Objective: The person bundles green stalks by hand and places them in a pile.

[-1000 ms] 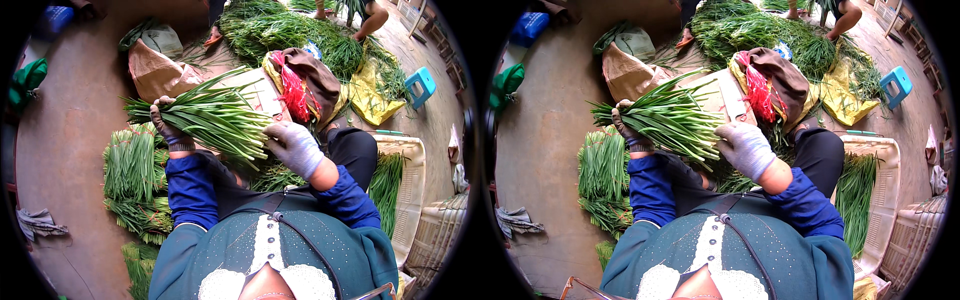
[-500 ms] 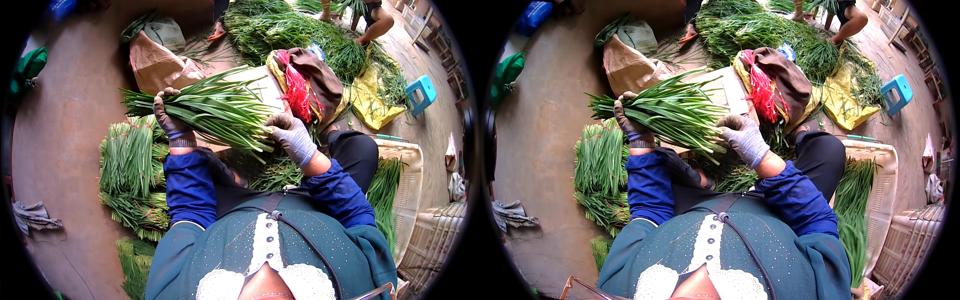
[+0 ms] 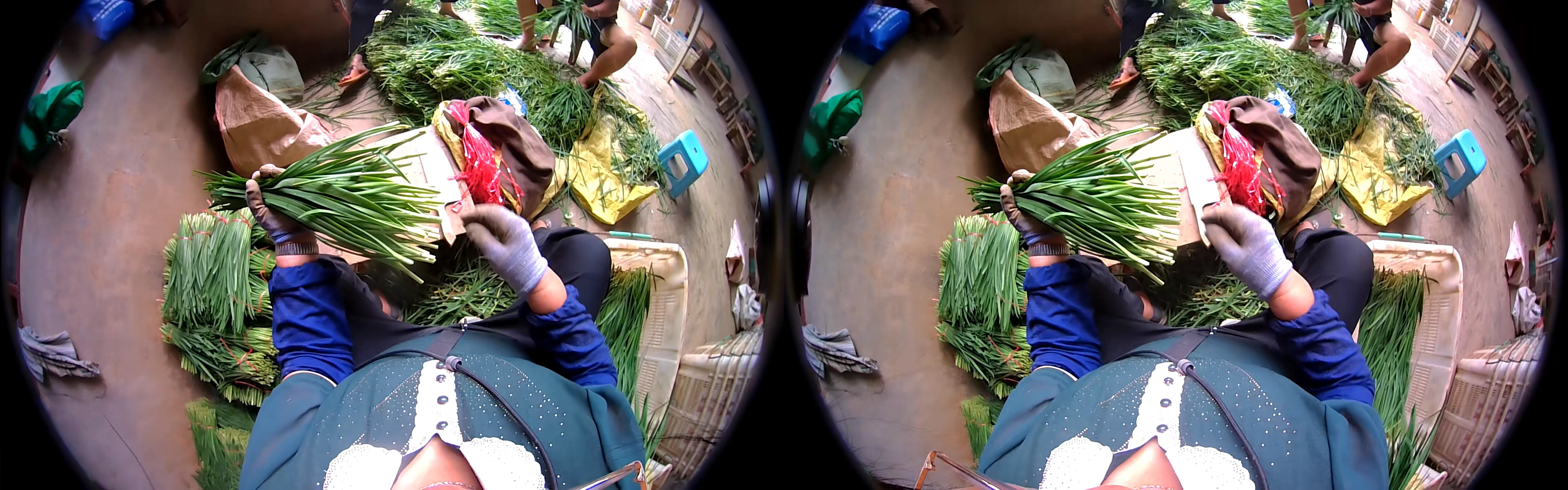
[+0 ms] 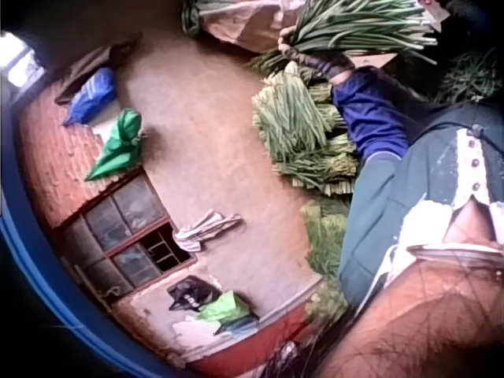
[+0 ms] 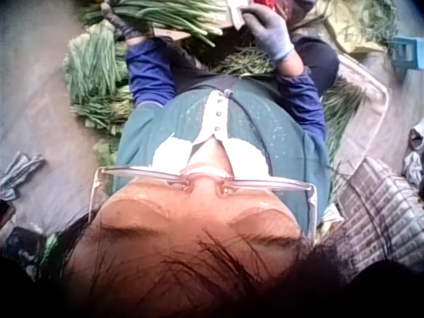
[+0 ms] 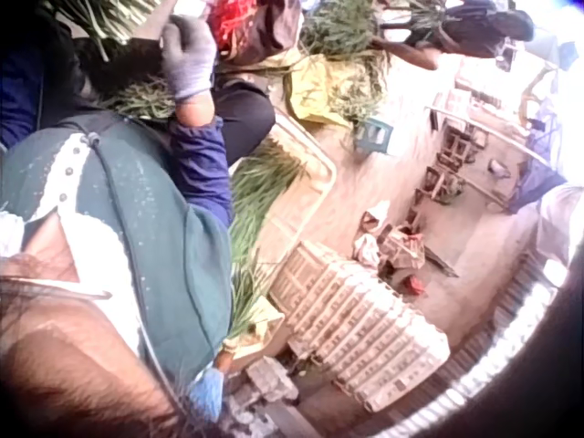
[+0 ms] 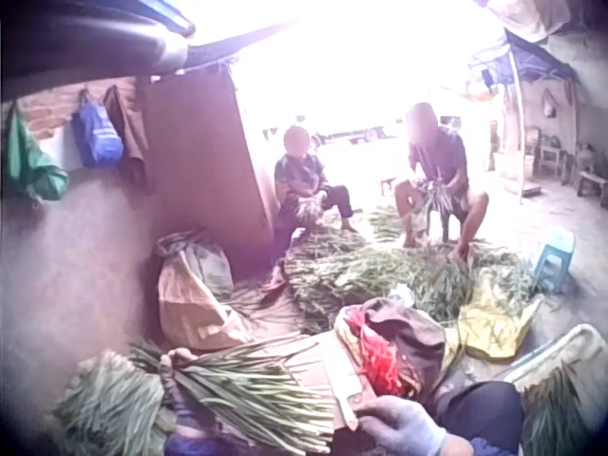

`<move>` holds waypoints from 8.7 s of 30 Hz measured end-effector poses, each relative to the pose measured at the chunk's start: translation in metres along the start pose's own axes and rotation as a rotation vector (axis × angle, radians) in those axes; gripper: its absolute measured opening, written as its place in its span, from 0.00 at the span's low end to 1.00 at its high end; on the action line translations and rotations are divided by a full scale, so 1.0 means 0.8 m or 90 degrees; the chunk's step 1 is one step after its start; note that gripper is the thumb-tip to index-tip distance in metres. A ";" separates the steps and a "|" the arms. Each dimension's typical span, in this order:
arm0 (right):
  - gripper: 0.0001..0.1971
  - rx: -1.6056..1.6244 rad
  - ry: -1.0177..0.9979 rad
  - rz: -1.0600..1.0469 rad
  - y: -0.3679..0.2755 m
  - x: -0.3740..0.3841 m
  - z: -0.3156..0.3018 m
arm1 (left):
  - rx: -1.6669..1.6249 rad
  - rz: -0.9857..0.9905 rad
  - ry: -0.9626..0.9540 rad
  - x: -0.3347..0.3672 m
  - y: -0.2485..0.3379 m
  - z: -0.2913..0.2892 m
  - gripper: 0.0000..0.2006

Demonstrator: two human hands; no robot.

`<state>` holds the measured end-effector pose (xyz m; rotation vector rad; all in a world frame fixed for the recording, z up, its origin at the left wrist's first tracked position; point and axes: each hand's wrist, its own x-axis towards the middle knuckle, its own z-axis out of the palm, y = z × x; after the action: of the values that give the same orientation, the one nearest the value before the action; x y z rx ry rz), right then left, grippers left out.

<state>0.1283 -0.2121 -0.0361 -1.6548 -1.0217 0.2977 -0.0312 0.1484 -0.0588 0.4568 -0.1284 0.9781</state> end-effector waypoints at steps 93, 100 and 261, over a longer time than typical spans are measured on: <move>0.13 -0.222 -0.215 0.000 0.051 -0.022 -0.002 | 0.083 0.109 -0.058 -0.008 0.014 0.032 0.09; 0.12 -0.206 -0.100 -0.226 -0.028 0.077 0.017 | -0.025 -0.035 -0.116 -0.016 -0.007 0.050 0.08; 0.22 0.868 -0.029 0.423 0.072 -0.009 0.191 | -0.003 -0.020 0.364 0.030 -0.033 -0.002 0.25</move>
<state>0.0507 -0.1162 -0.1436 -0.6320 -0.0784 1.1627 0.0038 0.1548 -0.0614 0.1614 0.3898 1.0427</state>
